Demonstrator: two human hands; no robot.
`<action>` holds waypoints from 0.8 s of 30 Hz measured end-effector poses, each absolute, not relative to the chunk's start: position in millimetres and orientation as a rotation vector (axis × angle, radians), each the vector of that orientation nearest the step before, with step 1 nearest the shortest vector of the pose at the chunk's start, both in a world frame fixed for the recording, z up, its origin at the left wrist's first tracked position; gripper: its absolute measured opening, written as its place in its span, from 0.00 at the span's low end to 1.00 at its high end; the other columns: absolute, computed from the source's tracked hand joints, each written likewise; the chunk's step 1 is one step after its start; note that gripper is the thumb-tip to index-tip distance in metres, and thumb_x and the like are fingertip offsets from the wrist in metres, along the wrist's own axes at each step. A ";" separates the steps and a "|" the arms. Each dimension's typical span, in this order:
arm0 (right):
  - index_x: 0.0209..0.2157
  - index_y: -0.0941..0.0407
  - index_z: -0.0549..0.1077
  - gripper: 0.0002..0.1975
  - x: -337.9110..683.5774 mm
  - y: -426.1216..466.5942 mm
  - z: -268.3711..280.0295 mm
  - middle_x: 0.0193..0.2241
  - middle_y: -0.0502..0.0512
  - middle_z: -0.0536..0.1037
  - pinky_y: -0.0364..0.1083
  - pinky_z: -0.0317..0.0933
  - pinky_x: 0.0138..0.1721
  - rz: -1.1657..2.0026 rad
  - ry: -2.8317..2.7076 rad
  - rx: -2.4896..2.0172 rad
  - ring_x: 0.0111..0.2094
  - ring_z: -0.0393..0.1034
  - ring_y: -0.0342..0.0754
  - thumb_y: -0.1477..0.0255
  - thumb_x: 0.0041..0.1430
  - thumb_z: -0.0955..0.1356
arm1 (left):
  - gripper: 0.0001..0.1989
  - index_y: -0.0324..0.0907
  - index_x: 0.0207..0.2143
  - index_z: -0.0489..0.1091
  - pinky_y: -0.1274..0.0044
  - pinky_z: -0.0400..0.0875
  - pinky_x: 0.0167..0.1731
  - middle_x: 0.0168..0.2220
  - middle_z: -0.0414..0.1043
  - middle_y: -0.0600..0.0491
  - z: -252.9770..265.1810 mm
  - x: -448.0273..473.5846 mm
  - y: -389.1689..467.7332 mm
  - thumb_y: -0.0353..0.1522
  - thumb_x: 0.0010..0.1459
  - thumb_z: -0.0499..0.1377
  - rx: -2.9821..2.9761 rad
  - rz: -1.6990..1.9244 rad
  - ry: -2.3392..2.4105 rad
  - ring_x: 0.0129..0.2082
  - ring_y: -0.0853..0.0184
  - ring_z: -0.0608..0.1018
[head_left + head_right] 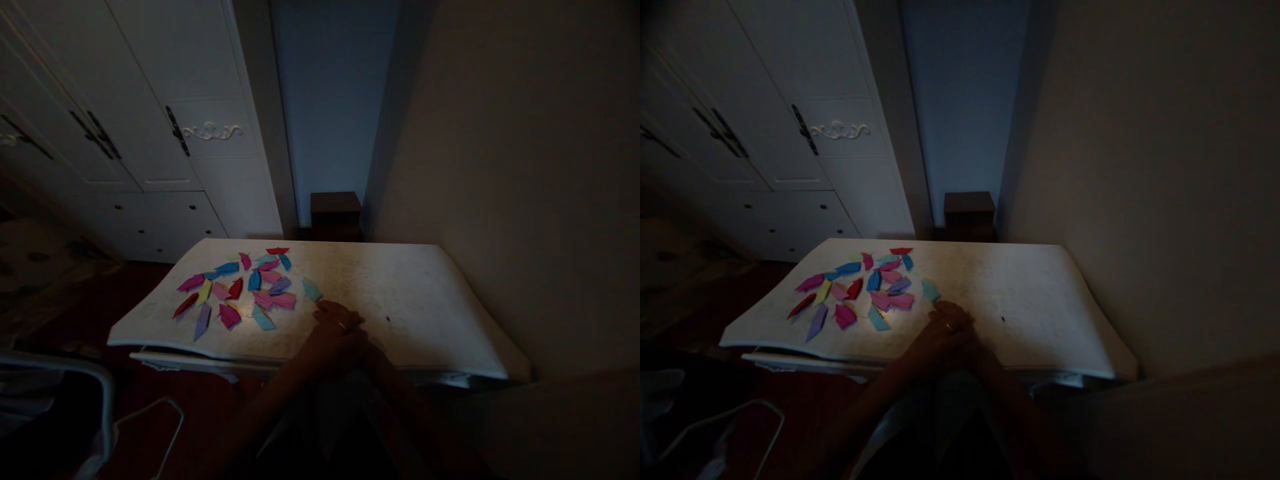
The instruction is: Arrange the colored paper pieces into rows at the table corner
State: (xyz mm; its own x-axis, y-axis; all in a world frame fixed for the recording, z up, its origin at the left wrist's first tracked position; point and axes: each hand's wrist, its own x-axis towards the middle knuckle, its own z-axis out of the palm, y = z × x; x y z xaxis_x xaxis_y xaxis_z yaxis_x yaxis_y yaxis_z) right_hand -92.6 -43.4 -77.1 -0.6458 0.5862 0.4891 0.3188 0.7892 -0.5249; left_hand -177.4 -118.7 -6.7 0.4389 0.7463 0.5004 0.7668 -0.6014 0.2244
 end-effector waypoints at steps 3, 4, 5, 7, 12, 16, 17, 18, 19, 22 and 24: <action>0.45 0.57 0.77 0.14 -83.7 -45.1 -82.2 0.53 0.59 0.74 0.48 0.59 0.58 0.442 -2.313 -0.588 0.56 0.67 0.47 0.73 0.56 0.71 | 0.14 0.42 0.42 0.74 0.65 0.64 0.51 0.46 0.75 0.48 -9.9 -147.0 -116.5 0.40 0.63 0.54 -2.799 -0.726 -1.165 0.48 0.59 0.75; 0.49 0.56 0.75 0.19 -81.2 -45.1 -82.4 0.56 0.58 0.72 0.51 0.57 0.60 0.424 -2.327 -0.540 0.59 0.63 0.49 0.72 0.55 0.72 | 0.15 0.42 0.42 0.74 0.65 0.65 0.49 0.44 0.76 0.49 -9.7 -138.5 -115.5 0.42 0.63 0.54 -2.838 -0.661 -1.138 0.46 0.60 0.76; 0.52 0.55 0.73 0.21 -79.1 -44.6 -82.1 0.57 0.59 0.70 0.53 0.56 0.61 0.413 -2.345 -0.492 0.60 0.61 0.51 0.71 0.55 0.72 | 0.16 0.42 0.41 0.74 0.66 0.65 0.47 0.42 0.77 0.49 -9.3 -130.9 -114.3 0.43 0.63 0.53 -2.864 -0.601 -1.129 0.43 0.61 0.76; 0.52 0.57 0.73 0.21 -75.8 -42.2 -81.5 0.57 0.61 0.70 0.55 0.55 0.62 0.422 -2.396 -0.407 0.60 0.60 0.53 0.69 0.57 0.70 | 0.18 0.42 0.40 0.74 0.67 0.66 0.42 0.39 0.77 0.50 -9.0 -118.7 -111.1 0.45 0.63 0.53 -2.893 -0.505 -1.108 0.40 0.61 0.77; 0.53 0.55 0.71 0.20 -66.9 -36.9 -87.7 0.55 0.61 0.72 0.57 0.57 0.60 0.546 -2.347 -0.319 0.59 0.62 0.53 0.67 0.60 0.67 | 0.17 0.44 0.38 0.75 0.70 0.65 0.37 0.37 0.78 0.52 -15.5 -104.9 -99.9 0.45 0.61 0.54 -2.959 -0.416 -0.948 0.39 0.61 0.76; 0.53 0.55 0.71 0.18 -60.7 -35.1 -94.2 0.53 0.60 0.74 0.56 0.61 0.57 0.596 -2.239 -0.301 0.58 0.64 0.52 0.66 0.62 0.65 | 0.12 0.48 0.37 0.77 0.72 0.64 0.38 0.40 0.78 0.51 -23.7 -99.3 -92.4 0.43 0.61 0.56 -2.969 -0.454 -0.929 0.41 0.62 0.75; 0.52 0.55 0.72 0.18 -60.2 -34.7 -94.5 0.52 0.61 0.74 0.56 0.62 0.57 0.591 -2.243 -0.297 0.57 0.65 0.52 0.66 0.63 0.65 | 0.11 0.49 0.36 0.77 0.72 0.65 0.38 0.40 0.78 0.50 -25.5 -97.2 -91.6 0.42 0.60 0.57 -2.949 -0.462 -0.985 0.41 0.62 0.75; 0.52 0.56 0.73 0.17 -60.1 -34.3 -94.2 0.52 0.61 0.75 0.56 0.62 0.56 0.588 -2.255 -0.295 0.57 0.65 0.52 0.66 0.63 0.65 | 0.10 0.50 0.35 0.77 0.71 0.65 0.38 0.40 0.78 0.50 -27.0 -94.9 -91.2 0.41 0.60 0.57 -2.923 -0.467 -1.056 0.41 0.61 0.74; 0.51 0.56 0.73 0.17 -60.3 -34.1 -93.2 0.51 0.62 0.75 0.57 0.63 0.56 0.588 -2.271 -0.299 0.56 0.66 0.53 0.65 0.63 0.65 | 0.09 0.51 0.35 0.77 0.70 0.65 0.38 0.40 0.78 0.50 -28.1 -92.9 -91.3 0.40 0.59 0.58 -2.893 -0.471 -1.130 0.41 0.60 0.74; 0.49 0.54 0.75 0.16 -61.5 -34.6 -88.0 0.50 0.60 0.77 0.58 0.64 0.56 0.617 -2.304 -0.370 0.55 0.68 0.54 0.65 0.63 0.64 | 0.07 0.56 0.35 0.78 0.69 0.66 0.38 0.40 0.77 0.51 -29.4 -89.8 -92.5 0.37 0.58 0.58 -2.848 -0.454 -1.231 0.41 0.59 0.74; 0.49 0.53 0.75 0.15 -62.0 -35.6 -84.5 0.49 0.60 0.77 0.58 0.65 0.55 0.648 -2.306 -0.435 0.54 0.69 0.54 0.65 0.64 0.64 | 0.08 0.58 0.35 0.77 0.69 0.67 0.37 0.40 0.77 0.53 -28.6 -90.8 -93.6 0.37 0.57 0.59 -2.833 -0.425 -1.268 0.42 0.59 0.74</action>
State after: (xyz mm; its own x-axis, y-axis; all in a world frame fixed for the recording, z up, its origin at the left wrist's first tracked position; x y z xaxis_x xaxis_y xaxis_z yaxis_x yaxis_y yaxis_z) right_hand -62.0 -35.6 -84.5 -0.7037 0.4710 0.5320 0.1251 0.8192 -0.5597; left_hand -90.8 -93.6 -28.6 0.6358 0.7306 0.2490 0.7331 -0.6725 0.1015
